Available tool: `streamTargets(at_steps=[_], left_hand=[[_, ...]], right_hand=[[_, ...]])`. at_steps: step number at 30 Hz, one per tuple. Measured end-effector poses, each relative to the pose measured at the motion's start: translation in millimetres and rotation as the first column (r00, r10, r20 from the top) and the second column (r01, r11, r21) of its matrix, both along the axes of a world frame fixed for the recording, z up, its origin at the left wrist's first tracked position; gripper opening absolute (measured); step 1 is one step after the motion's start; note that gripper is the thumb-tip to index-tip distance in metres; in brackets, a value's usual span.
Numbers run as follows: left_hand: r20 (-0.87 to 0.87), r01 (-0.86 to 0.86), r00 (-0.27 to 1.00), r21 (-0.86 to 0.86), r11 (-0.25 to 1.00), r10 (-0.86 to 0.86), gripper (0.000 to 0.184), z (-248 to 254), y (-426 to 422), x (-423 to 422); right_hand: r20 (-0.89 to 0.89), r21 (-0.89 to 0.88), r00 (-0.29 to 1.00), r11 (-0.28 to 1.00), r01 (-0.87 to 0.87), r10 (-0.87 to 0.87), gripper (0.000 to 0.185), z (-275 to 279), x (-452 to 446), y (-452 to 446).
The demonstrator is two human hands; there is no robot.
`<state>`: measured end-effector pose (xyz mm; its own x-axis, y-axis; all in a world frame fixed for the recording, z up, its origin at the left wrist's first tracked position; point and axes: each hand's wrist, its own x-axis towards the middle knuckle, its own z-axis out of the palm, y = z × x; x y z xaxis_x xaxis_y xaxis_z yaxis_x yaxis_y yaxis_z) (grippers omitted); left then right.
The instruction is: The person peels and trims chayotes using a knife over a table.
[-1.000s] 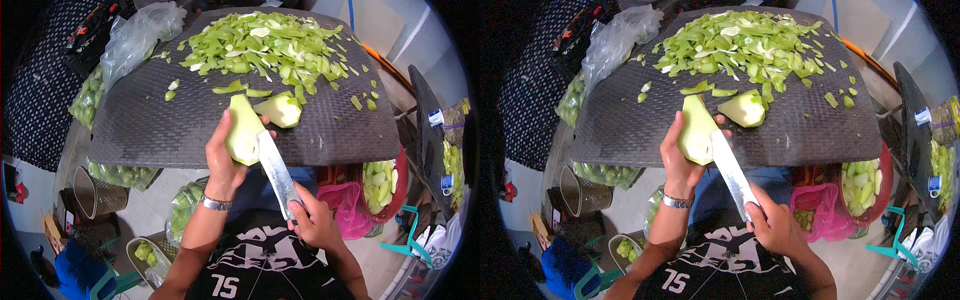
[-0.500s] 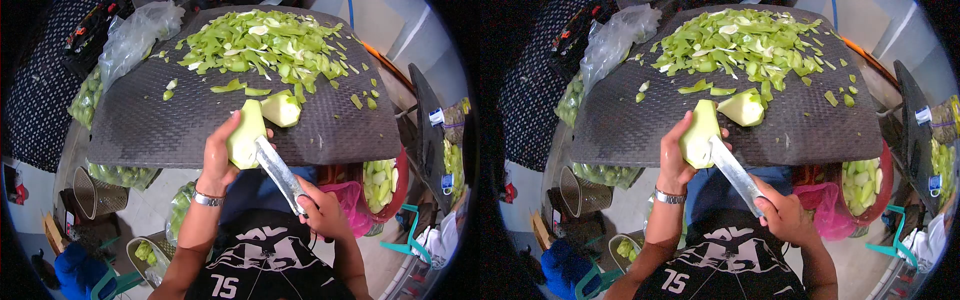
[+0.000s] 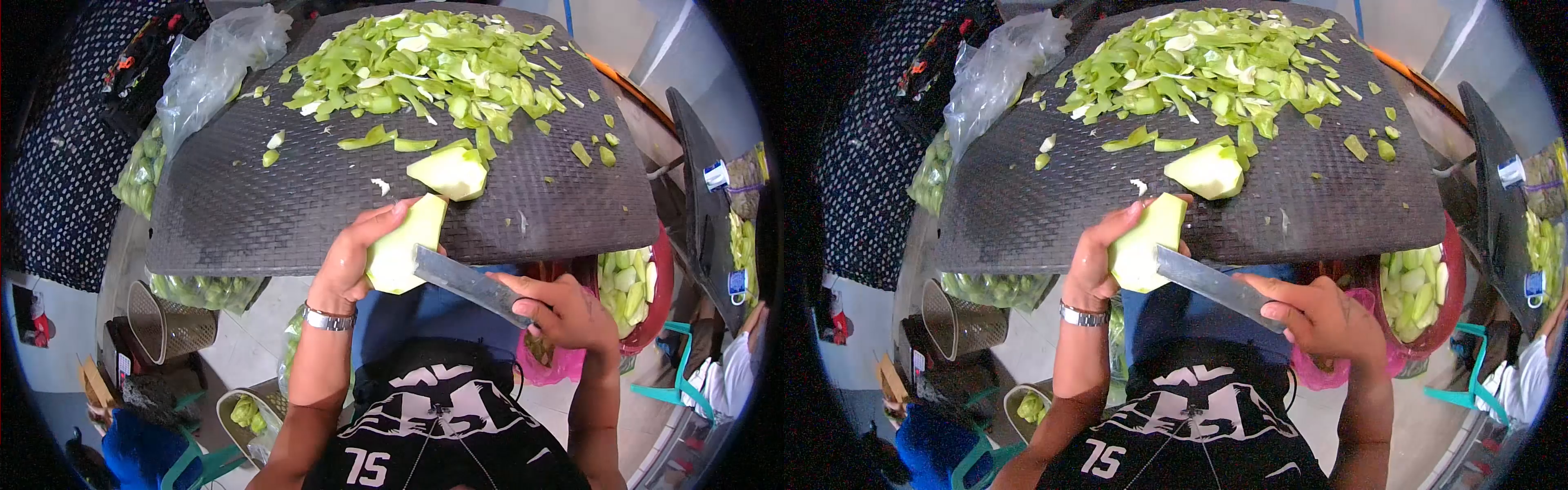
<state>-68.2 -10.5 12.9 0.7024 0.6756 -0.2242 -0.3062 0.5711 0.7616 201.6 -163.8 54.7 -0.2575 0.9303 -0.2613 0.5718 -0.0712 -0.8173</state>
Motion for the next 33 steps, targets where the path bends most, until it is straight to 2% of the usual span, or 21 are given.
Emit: streamTargets(at_steps=[2, 5, 8, 12, 13, 15, 18, 21, 25, 28, 31, 33], left_hand=[[-0.014, -0.020, 1.000, 0.025, 0.999, 0.020, 0.055, -0.3, -2.8, 2.2], [0.160, -0.179, 0.968, -0.095, 0.979, 0.193, 0.058, -3.9, -12.9, 14.2], [0.246, -0.287, 0.920, -0.107, 0.952, 0.305, 0.060, -11.4, -15.8, 21.6], [0.257, -0.446, 0.858, -0.054, 0.894, 0.444, 0.061, -12.1, -21.0, 31.5], [0.284, -0.459, 0.842, -0.067, 0.886, 0.458, 0.063, -14.1, -19.3, 35.0], [0.331, -0.490, 0.804, -0.100, 0.866, 0.493, 0.067, -20.5, -18.7, 39.4], [0.337, -0.535, 0.764, -0.145, 0.832, 0.550, 0.064, -17.8, -22.4, 44.6], [0.232, -0.468, 0.850, -0.080, 0.880, 0.473, 0.060, -16.5, -19.9, 37.4], [0.096, -0.235, 0.964, -0.120, 0.964, 0.247, 0.057, -13.5, -9.3, 20.5], [0.070, -0.268, 0.958, -0.109, 0.957, 0.277, 0.057, -15.0, -11.2, 22.8], [0.218, -0.453, 0.856, -0.120, 0.883, 0.469, 0.054, -9.8, -26.4, 38.9], [0.220, -0.530, 0.814, -0.102, 0.842, 0.538, 0.057, -14.6, -27.8, 44.5]], right_hand=[[0.032, -0.028, 0.999, 0.999, -0.023, 0.024, 0.043, 5.0, 3.5, 4.9], [-0.130, -0.076, 0.989, 0.996, 0.056, -0.066, 0.044, -5.2, -8.2, 8.5], [-0.196, -0.188, 0.962, 0.970, 0.152, -0.189, 0.045, -17.5, -25.1, 2.7], [-0.340, -0.231, 0.901, 0.953, 0.197, -0.269, 0.044, -29.5, -44.6, -10.0], [-0.353, -0.284, 0.884, 0.935, 0.211, -0.307, 0.045, -24.9, -49.8, -12.3], [-0.404, -0.277, 0.855, 0.934, 0.225, -0.325, 0.045, -25.0, -58.7, -15.6], [-0.443, -0.314, 0.823, 0.922, 0.228, -0.355, 0.045, -30.8, -62.5, -18.6], [-0.476, -0.317, 0.811, 0.927, 0.201, -0.339, 0.046, -35.2, -64.6, -21.7], [-0.489, -0.352, 0.826, 0.930, 0.109, -0.282, 0.047, -38.5, -53.8, -22.4], [-0.520, -0.403, 0.808, 0.913, 0.053, -0.277, 0.047, -43.7, -44.3, -18.4], [-0.538, -0.414, 0.796, 0.910, 0.036, -0.276, 0.048, -49.0, -41.5, -14.8], [-0.536, -0.396, 0.803, 0.918, 0.034, -0.261, 0.049, -49.4, -42.3, -12.7]])
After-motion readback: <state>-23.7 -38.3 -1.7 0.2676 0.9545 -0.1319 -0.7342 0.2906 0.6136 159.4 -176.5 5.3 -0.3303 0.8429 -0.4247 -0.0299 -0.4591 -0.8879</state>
